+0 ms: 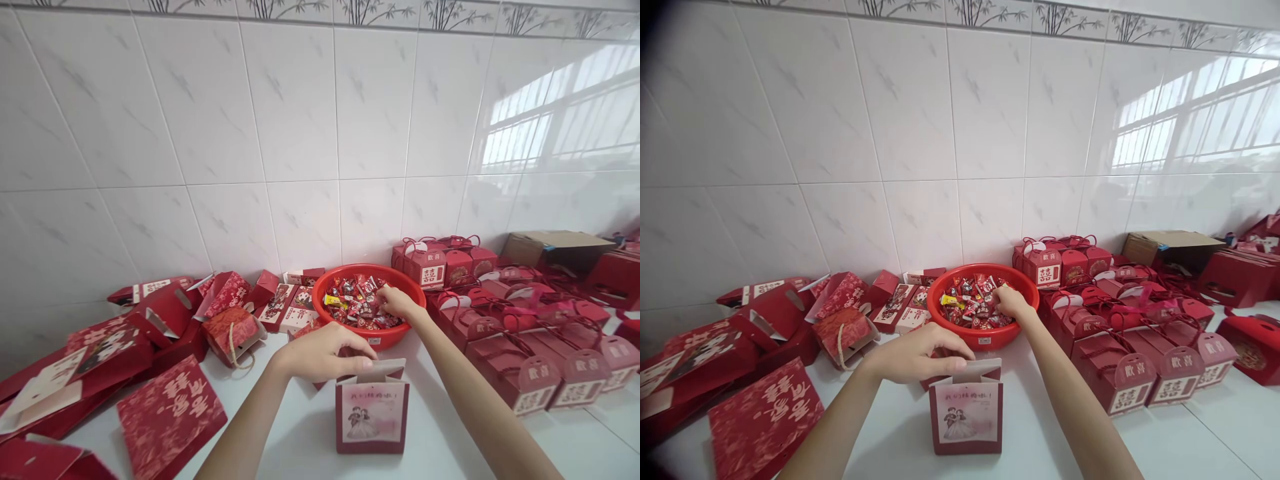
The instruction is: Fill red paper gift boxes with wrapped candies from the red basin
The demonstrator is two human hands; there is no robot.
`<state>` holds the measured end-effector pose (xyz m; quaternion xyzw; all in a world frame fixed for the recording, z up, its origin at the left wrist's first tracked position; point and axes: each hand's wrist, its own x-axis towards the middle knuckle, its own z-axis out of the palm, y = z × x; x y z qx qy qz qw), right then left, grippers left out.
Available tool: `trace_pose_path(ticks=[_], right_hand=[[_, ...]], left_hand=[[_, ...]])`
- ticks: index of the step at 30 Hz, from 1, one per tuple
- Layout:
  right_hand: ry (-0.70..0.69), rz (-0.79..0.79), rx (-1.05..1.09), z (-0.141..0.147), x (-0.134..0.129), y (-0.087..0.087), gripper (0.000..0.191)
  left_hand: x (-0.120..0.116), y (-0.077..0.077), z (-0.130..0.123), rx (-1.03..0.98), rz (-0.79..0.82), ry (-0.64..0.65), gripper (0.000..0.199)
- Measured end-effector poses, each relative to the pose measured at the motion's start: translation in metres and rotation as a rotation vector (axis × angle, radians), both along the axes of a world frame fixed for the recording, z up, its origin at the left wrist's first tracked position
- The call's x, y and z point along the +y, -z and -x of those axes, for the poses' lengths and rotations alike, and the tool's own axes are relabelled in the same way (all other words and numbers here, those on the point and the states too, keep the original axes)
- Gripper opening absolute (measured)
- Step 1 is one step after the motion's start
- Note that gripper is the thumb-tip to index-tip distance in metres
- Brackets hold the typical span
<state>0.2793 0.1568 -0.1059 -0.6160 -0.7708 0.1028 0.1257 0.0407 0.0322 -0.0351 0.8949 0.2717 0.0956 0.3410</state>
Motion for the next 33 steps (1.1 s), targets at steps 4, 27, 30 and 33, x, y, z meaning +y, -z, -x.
trace_pose_path(ticks=[4, 27, 30, 33], right_hand=[[-0.045, 0.021, 0.005, 0.002, -0.001, 0.002, 0.030], [-0.196, 0.051, 0.146, 0.002, -0.002, 0.006, 0.051], [-0.220, 0.075, 0.208, 0.001, -0.001, 0.006, 0.058], [-0.242, 0.119, 0.249, 0.001, 0.001, 0.008, 0.056]], left_hand=[[0.005, 0.001, 0.004, -0.024, 0.035, -0.064, 0.041], [0.141, 0.061, -0.058, 0.306, -0.254, -0.513, 0.059], [0.139, 0.062, -0.055, 0.202, -0.266, -0.582, 0.061], [0.137, 0.062, -0.057, 0.093, -0.269, -0.688, 0.060]])
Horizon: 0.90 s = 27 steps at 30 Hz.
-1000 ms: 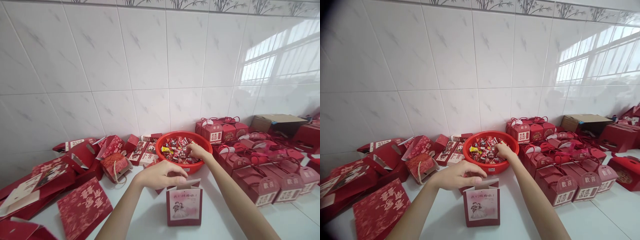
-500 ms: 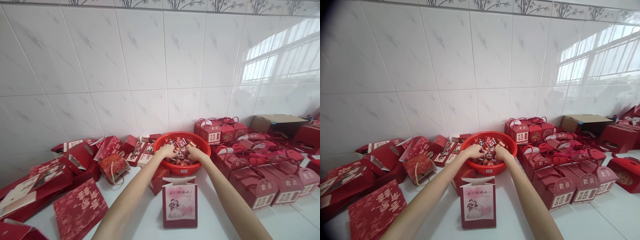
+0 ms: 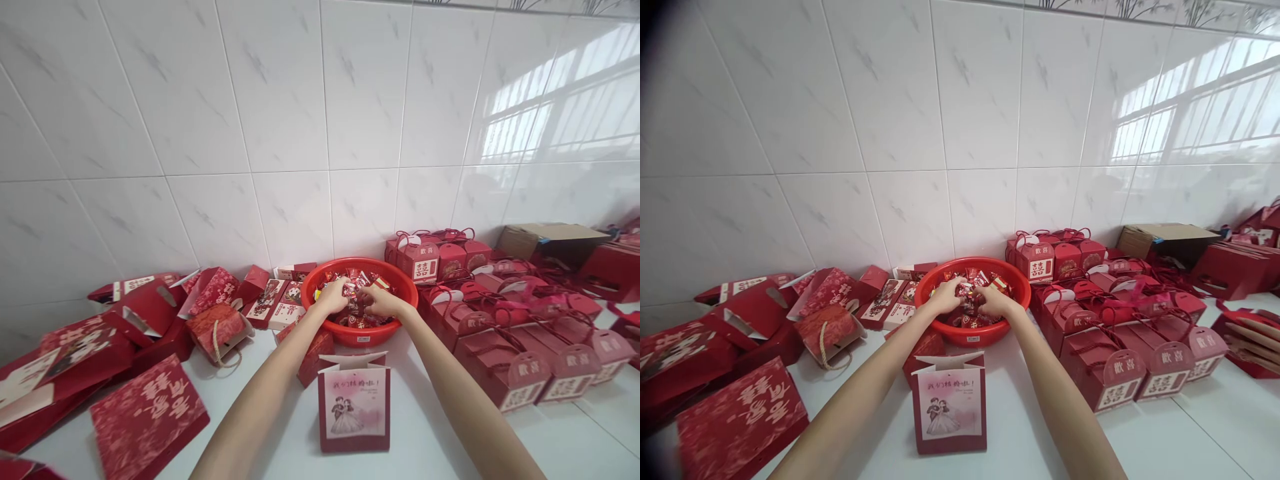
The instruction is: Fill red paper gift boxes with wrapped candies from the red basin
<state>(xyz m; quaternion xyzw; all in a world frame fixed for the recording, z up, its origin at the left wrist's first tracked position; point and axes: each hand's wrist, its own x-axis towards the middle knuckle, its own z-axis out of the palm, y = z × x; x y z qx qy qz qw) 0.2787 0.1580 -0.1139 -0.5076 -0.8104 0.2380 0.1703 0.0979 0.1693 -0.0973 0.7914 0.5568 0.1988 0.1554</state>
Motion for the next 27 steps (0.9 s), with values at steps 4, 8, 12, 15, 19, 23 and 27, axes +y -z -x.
trace_pose_path(ticks=[4, 8, 12, 15, 19, 23, 27], right_hand=[[-0.064, 0.061, 0.047, 0.001, 0.004, 0.003, 0.036], [0.006, -0.013, 0.205, -0.002, 0.008, 0.007, 0.026], [0.181, -0.191, 0.407, -0.008, 0.010, 0.008, 0.033], [0.202, -0.267, 0.495, -0.009, 0.006, 0.005, 0.038], [0.089, -0.264, 0.478, -0.003, -0.003, -0.001, 0.034], [-0.059, -0.275, 0.392, 0.001, -0.006, -0.004, 0.038], [-0.144, -0.247, 0.381, 0.001, -0.005, -0.002, 0.037]], left_hand=[[0.004, 0.002, -0.001, -0.164, -0.008, -0.074, 0.060], [0.013, 0.007, 0.001, -0.340, 0.028, -0.131, 0.053], [0.017, 0.011, 0.002, -0.523, 0.084, -0.187, 0.055], [0.015, 0.010, 0.000, -0.650, 0.196, -0.166, 0.061], [0.011, 0.004, -0.002, -0.795, 0.348, -0.119, 0.046], [0.010, -0.001, 0.002, -0.898, 0.443, -0.097, 0.027], [0.010, 0.002, 0.004, -0.938, 0.506, -0.093, 0.027]])
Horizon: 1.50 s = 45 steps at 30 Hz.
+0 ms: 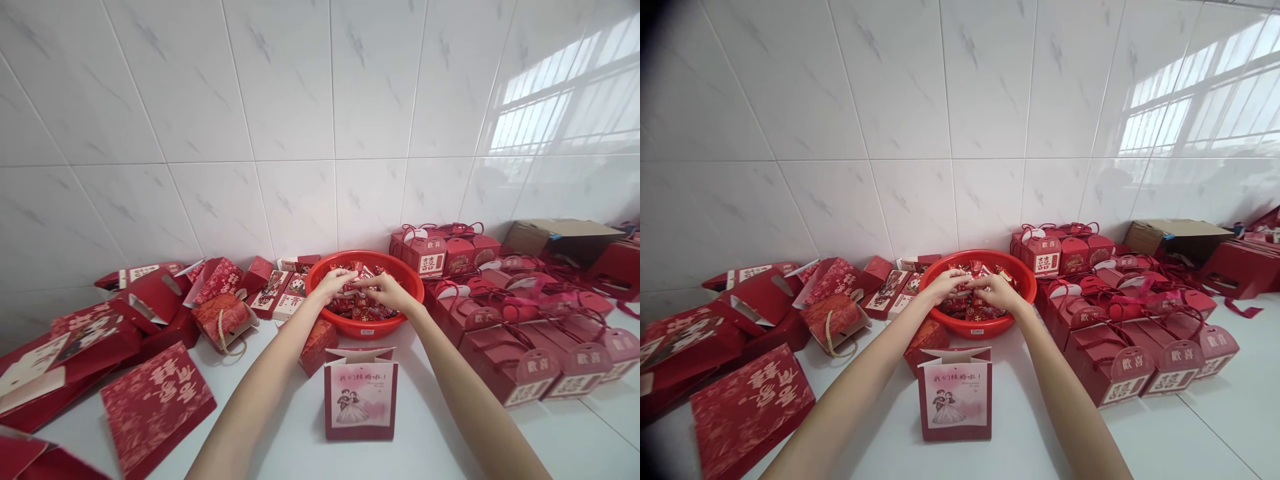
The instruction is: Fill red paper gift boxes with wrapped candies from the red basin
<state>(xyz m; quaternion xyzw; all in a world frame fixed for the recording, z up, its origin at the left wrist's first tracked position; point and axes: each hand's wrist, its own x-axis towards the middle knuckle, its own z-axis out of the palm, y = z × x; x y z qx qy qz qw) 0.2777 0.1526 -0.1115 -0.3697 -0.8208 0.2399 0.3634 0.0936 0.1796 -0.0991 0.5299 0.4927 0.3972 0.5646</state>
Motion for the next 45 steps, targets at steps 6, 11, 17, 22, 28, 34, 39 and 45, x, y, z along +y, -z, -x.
trace_pose_path(ticks=[6, 11, 17, 22, 28, 34, 39, 45], right_hand=[[0.108, 0.023, -0.136, -0.003, 0.002, -0.001, 0.038], [0.153, 0.097, -0.353, 0.002, 0.012, 0.006, 0.042], [0.009, 0.224, -0.556, 0.009, 0.020, 0.014, 0.038], [-0.017, 0.243, -0.556, 0.008, 0.016, 0.009, 0.040], [-0.046, 0.267, -0.558, 0.013, 0.009, 0.001, 0.045], [-0.025, 0.352, -0.647, 0.021, 0.014, 0.001, 0.028], [0.008, 0.401, -0.693, 0.028, 0.021, 0.008, 0.010], [0.088, 0.366, -0.671, 0.030, 0.023, 0.013, 0.022]], left_hand=[[0.007, 0.009, -0.003, -0.037, -0.023, -0.077, 0.041], [0.011, 0.011, -0.003, -0.089, -0.118, -0.190, 0.045], [0.008, 0.009, -0.003, -0.134, -0.191, -0.180, 0.045], [0.007, 0.009, -0.004, -0.133, -0.214, -0.146, 0.045], [0.008, 0.011, -0.003, -0.109, -0.241, -0.126, 0.048], [0.007, 0.011, -0.003, -0.066, -0.270, -0.105, 0.044], [0.009, 0.014, -0.002, -0.029, -0.296, -0.096, 0.046], [0.008, 0.015, -0.002, -0.010, -0.307, -0.062, 0.044]])
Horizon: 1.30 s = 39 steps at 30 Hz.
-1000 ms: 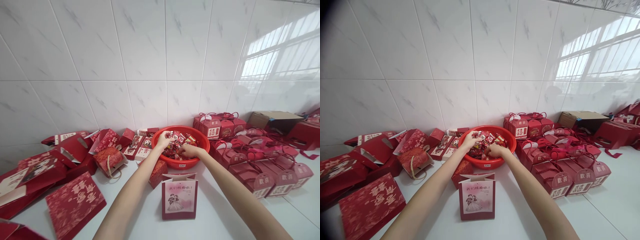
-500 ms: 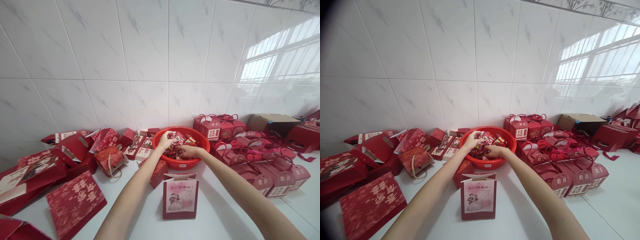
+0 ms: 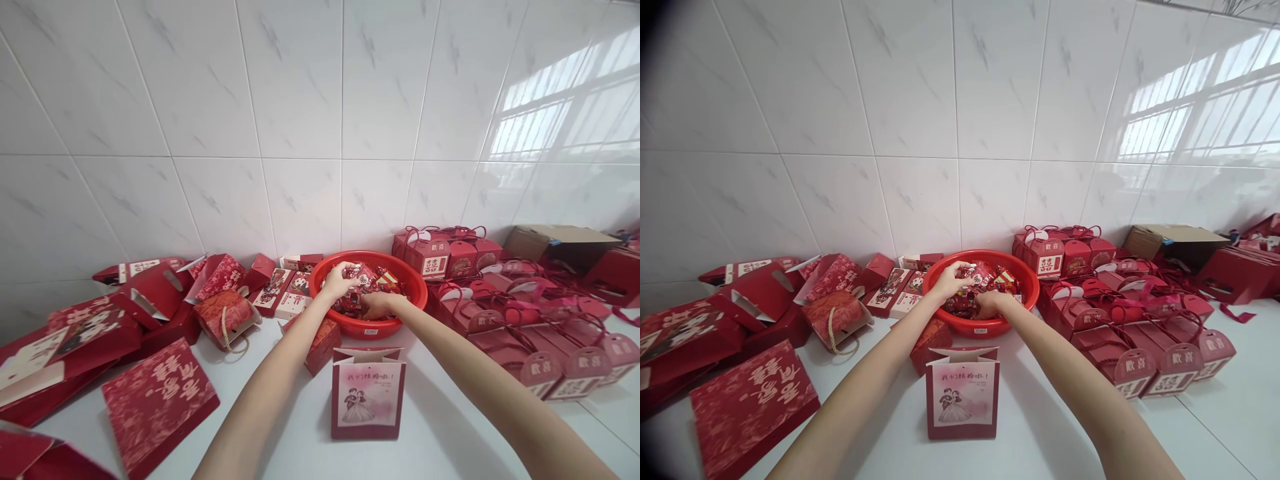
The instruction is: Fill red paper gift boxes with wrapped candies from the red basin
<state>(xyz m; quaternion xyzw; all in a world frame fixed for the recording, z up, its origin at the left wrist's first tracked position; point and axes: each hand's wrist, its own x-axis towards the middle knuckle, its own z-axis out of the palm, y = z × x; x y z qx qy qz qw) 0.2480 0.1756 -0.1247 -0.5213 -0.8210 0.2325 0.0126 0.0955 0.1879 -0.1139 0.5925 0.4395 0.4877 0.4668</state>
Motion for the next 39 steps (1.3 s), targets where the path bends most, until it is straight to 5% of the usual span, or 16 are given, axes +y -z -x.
trace_pose_path(ticks=[7, 21, 39], right_hand=[[0.000, 0.057, 0.191, -0.002, -0.003, 0.000, 0.018], [0.234, 0.162, 1.145, -0.020, -0.014, -0.021, 0.032], [0.282, 0.027, 1.552, -0.020, -0.018, -0.028, 0.039]], left_hand=[[-0.004, -0.003, -0.002, -0.025, -0.010, -0.019, 0.042], [-0.003, -0.009, 0.002, -0.167, 0.037, -0.164, 0.045], [-0.002, -0.006, 0.001, -0.132, -0.029, -0.038, 0.045]])
